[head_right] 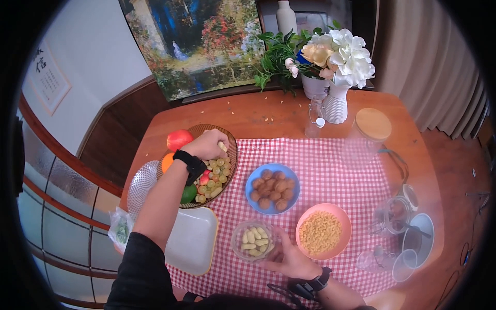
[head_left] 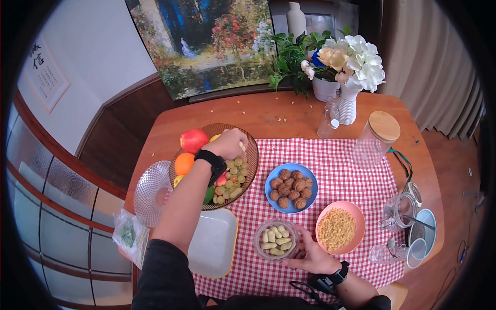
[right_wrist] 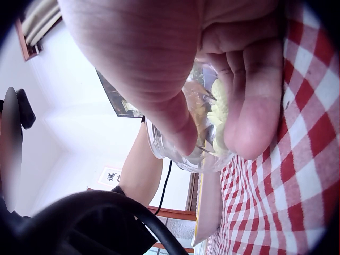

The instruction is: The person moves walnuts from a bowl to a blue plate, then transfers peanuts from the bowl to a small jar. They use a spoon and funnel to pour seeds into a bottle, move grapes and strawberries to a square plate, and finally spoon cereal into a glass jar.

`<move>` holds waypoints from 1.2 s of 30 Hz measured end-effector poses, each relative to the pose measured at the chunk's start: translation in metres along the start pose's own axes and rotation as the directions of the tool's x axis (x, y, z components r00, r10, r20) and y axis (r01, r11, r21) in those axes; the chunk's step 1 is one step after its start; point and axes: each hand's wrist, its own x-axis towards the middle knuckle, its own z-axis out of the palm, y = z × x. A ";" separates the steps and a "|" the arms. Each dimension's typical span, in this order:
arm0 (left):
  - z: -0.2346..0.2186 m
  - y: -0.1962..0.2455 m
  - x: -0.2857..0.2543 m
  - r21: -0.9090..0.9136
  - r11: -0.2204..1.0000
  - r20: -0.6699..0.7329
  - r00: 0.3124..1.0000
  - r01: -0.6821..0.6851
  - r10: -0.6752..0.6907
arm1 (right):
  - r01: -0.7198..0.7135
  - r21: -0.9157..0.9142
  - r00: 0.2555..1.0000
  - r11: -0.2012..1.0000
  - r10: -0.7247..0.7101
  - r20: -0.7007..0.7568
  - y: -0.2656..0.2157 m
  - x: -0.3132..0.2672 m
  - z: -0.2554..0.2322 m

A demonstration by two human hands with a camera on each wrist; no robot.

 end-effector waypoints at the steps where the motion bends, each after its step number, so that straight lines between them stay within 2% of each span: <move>1: -0.007 0.006 -0.008 -0.087 0.995 -0.079 0.996 -0.046 0.039 | 0.021 -0.012 1.000 1.000 -0.021 0.006 0.000 0.001 0.000; 2: -0.014 0.014 -0.019 -0.169 0.981 -0.159 0.985 -0.097 0.070 | 0.032 -0.015 0.999 0.999 -0.032 0.010 -0.002 0.001 0.000; 3: -0.019 0.025 -0.031 -0.192 0.970 -0.174 0.978 -0.151 0.118 | 0.043 -0.018 0.999 0.999 -0.043 0.014 -0.003 0.002 0.000; 4: -0.019 0.034 -0.043 -0.192 0.970 -0.171 0.979 -0.147 0.114 | 0.013 -0.025 1.000 1.000 -0.013 0.019 -0.010 0.000 -0.001; 6: -0.011 0.053 -0.069 -0.434 0.831 -0.112 0.936 -0.349 0.335 | -0.023 -0.028 0.999 0.999 0.024 0.022 -0.012 0.000 -0.001; 8: -0.006 0.090 -0.105 -0.376 0.817 0.008 0.880 -0.437 0.475 | -0.004 0.031 1.000 1.000 0.004 0.007 -0.009 -0.001 0.001; 10: 0.014 0.109 -0.125 -0.356 0.793 0.177 0.797 -0.495 0.577 | -0.040 0.042 0.999 0.998 0.038 0.030 -0.011 -0.001 0.001; 12: 0.048 0.116 -0.134 -0.351 0.697 0.122 0.707 -0.626 0.696 | -0.022 0.017 0.999 1.000 0.021 0.042 -0.011 0.000 0.001; 13: 0.058 0.119 -0.135 -0.349 0.697 0.118 0.709 -0.626 0.695 | -0.020 0.013 0.999 1.000 0.020 0.045 -0.011 -0.001 0.002; 15: 0.074 0.124 -0.134 -0.283 0.718 0.226 0.683 -0.636 0.694 | -0.020 0.050 0.999 0.999 0.017 0.048 -0.012 -0.001 0.002; 18: 0.090 0.126 -0.133 -0.161 0.709 0.201 0.681 -0.686 0.704 | 0.023 0.085 0.999 0.996 -0.026 0.032 -0.013 -0.001 0.004; 21: 0.102 0.124 -0.128 -0.171 0.712 0.230 0.675 -0.681 0.701 | 0.011 0.107 0.999 0.994 -0.015 0.038 -0.023 -0.001 0.004; 25: 0.095 0.126 -0.133 -0.147 0.723 0.240 0.685 -0.675 0.688 | 0.010 0.084 0.999 0.996 -0.013 0.039 -0.019 -0.002 0.003; 27: 0.080 0.125 -0.140 -0.183 0.775 0.170 0.757 -0.605 0.631 | -0.058 0.033 0.997 0.998 0.057 0.044 -0.014 -0.002 0.001; 28: 0.069 0.122 -0.140 -0.182 0.776 0.170 0.758 -0.603 0.629 | -0.058 0.034 0.997 0.998 0.056 0.046 -0.011 -0.002 0.001; 30: 0.040 0.106 -0.137 -0.182 0.838 0.033 0.848 -0.515 0.529 | -0.080 0.000 0.996 0.997 0.080 0.040 -0.004 -0.001 0.000; 32: 0.012 0.078 -0.131 -0.148 0.890 -0.117 0.901 -0.431 0.417 | -0.086 -0.003 0.995 0.996 0.087 0.039 -0.007 -0.001 0.000; 34: -0.004 0.035 -0.120 -0.102 0.962 -0.188 0.955 -0.253 0.231 | -0.094 -0.008 0.995 0.996 0.095 0.040 -0.007 -0.002 0.000; 36: -0.020 0.003 -0.114 -0.097 0.995 -0.133 0.991 -0.023 0.010 | -0.094 -0.015 0.995 0.995 0.094 0.041 -0.007 -0.002 -0.001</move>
